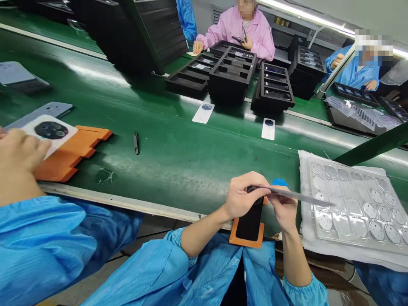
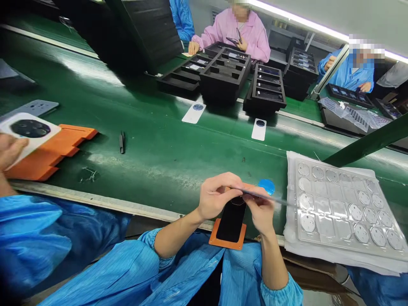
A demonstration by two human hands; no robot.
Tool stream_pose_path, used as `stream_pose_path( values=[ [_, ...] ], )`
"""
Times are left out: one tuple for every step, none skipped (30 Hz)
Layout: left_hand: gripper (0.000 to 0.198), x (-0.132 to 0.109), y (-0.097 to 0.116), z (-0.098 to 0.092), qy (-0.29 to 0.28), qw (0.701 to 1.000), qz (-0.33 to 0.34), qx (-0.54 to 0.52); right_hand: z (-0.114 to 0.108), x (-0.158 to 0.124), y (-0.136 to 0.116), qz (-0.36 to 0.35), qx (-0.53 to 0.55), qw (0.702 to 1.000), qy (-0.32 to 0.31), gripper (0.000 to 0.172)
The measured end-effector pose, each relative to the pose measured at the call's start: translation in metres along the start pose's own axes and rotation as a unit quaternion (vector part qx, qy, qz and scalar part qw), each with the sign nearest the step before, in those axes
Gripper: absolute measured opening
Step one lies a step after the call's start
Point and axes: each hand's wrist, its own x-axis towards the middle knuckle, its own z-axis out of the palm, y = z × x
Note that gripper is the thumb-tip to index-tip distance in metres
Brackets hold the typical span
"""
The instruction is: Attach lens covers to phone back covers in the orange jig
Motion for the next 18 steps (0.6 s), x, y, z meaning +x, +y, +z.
stream_pose_path(
  values=[
    [0.017, 0.005, -0.007, -0.002, 0.015, 0.999, -0.044, 0.001, 0.003, 0.005, 0.003, 0.026, 0.007, 1.0, 0.015, 0.022],
    [0.019, 0.011, -0.015, -0.006, 0.024, 0.996, -0.082, 0.004, 0.005, 0.014, 0.004, 0.046, 0.015, 0.998, 0.032, 0.024],
    [0.023, 0.018, -0.023, -0.011, 0.028, 0.993, -0.112, 0.012, 0.005, 0.027, 0.005, 0.058, 0.025, 0.997, 0.048, 0.027],
    [0.03, 0.025, -0.031, -0.016, 0.021, 0.99, -0.133, 0.03, 0.003, 0.045, 0.004, 0.059, 0.036, 0.995, 0.069, 0.03],
    [0.037, 0.032, -0.039, -0.022, 0.0, 0.988, -0.145, 0.06, -0.002, 0.067, 0.002, 0.049, 0.047, 0.993, 0.093, 0.034],
    [0.043, 0.036, -0.047, -0.026, -0.036, 0.982, -0.152, 0.102, -0.008, 0.091, -0.001, 0.035, 0.05, 0.991, 0.118, 0.037],
    [0.046, 0.039, -0.054, -0.03, -0.089, 0.972, -0.153, 0.153, -0.015, 0.118, -0.004, 0.017, 0.046, 0.989, 0.139, 0.04],
    [0.048, 0.039, -0.06, -0.033, -0.155, 0.954, -0.149, 0.211, -0.022, 0.143, -0.006, 0.002, 0.029, 0.988, 0.153, 0.043],
    [0.048, 0.037, -0.065, -0.034, -0.224, 0.926, -0.137, 0.271, -0.029, 0.167, -0.007, -0.005, -0.012, 0.987, 0.158, 0.045],
    [0.048, 0.033, -0.069, -0.034, -0.284, 0.893, -0.117, 0.328, -0.033, 0.188, -0.006, -0.006, -0.063, 0.986, 0.156, 0.046],
    [0.048, 0.028, -0.073, -0.033, -0.328, 0.862, -0.092, 0.376, -0.036, 0.203, -0.003, -0.006, -0.094, 0.985, 0.147, 0.047],
    [0.048, 0.023, -0.077, -0.031, -0.355, 0.836, -0.067, 0.413, -0.035, 0.215, 0.001, -0.008, -0.128, 0.983, 0.133, 0.047],
    [0.048, 0.018, -0.081, -0.029, -0.368, 0.819, -0.043, 0.437, -0.032, 0.222, 0.006, -0.012, -0.156, 0.981, 0.114, 0.047],
    [0.05, 0.015, -0.084, -0.026, -0.371, 0.812, -0.026, 0.45, -0.027, 0.226, 0.012, -0.021, -0.181, 0.979, 0.092, 0.045],
    [0.052, 0.013, -0.088, -0.025, -0.369, 0.812, -0.019, 0.451, -0.021, 0.228, 0.017, -0.034, -0.208, 0.975, 0.067, 0.043],
    [0.054, 0.013, -0.092, -0.023, -0.364, 0.818, -0.02, 0.445, -0.016, 0.229, 0.022, -0.05, -0.237, 0.969, 0.042, 0.04],
    [0.055, 0.015, -0.095, -0.023, -0.355, 0.826, -0.028, 0.436, -0.01, 0.231, 0.026, -0.07, -0.263, 0.962, 0.019, 0.037],
    [0.056, 0.017, -0.099, -0.023, -0.343, 0.836, -0.039, 0.428, -0.006, 0.233, 0.028, -0.091, -0.287, 0.954, -0.003, 0.036]
  ],
)
